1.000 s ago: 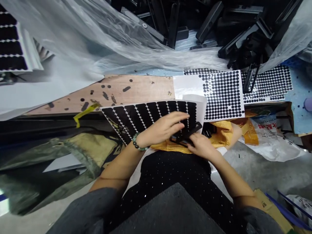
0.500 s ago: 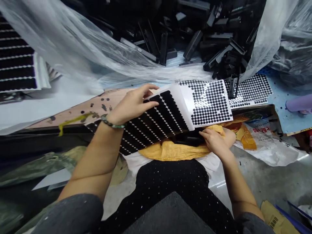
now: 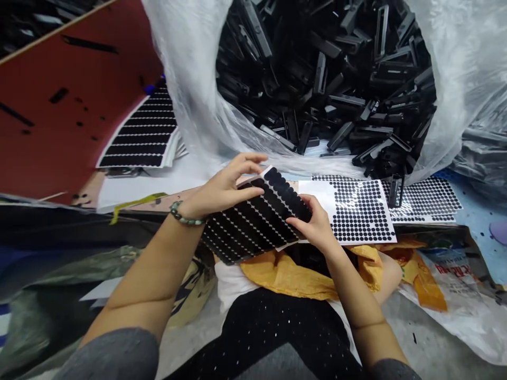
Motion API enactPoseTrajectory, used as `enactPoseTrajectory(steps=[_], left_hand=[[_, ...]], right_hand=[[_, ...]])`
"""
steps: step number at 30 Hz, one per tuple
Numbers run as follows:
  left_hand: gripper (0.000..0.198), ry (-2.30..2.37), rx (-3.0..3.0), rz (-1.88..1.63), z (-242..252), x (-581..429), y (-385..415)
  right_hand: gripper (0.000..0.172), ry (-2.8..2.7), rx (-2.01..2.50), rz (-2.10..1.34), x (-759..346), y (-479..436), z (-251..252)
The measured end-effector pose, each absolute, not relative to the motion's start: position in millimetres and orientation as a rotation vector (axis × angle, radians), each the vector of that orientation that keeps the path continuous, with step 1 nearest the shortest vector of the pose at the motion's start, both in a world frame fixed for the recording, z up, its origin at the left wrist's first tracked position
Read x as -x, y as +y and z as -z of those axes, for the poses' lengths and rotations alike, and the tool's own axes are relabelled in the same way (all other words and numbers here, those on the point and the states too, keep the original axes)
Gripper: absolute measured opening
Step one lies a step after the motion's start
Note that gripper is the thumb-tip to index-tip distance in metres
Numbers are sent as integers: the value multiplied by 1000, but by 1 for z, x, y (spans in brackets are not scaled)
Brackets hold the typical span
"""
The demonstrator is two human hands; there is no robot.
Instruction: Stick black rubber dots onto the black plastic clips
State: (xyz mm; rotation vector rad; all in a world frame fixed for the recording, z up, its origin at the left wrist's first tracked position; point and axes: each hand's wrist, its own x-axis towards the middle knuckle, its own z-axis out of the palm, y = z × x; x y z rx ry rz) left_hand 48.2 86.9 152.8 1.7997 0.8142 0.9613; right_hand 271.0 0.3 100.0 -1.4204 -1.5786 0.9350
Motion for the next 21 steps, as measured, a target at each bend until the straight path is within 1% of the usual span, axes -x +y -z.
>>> enactPoseTrajectory(steps=[2,3,4,5,7,8,11,15,18,21], left_hand=[[58,804,-1791,-951,-152,-46,95],[65,813,-1786,-914,-152,-47,99],[65,833,-1788,-869,-152,-49,103],[58,860,-1794,-829,-153,-51,106],[37,914,-1805,-804,-153,-53,113],[32,930,-1805,-816,-153,-52,116],[29,966,-1812,-874,-150,-43,126],[26,1025,-1900,-840,-161,-32,146],[27,1101,-2067,-728,-181,-44,168],[34,1173,-2183,-646,-189,-80,192]], right_hand=[[40,-1551,1435,-935,-265,5,-100],[39,-1554,1438,-920,-263,8,-101],[39,-1566,1432,-901,-262,10,-101],[41,-1581,1422,-883,-262,12,-101],[47,-1594,1422,-875,-265,16,-100],[48,-1578,1443,-892,-267,18,-99],[39,-1427,1535,-1020,-269,22,-93],[22,-1238,1461,-1219,-257,30,-80],[24,-1132,1435,-1254,-248,36,-71],[26,-1012,1510,-1168,-249,37,-63]])
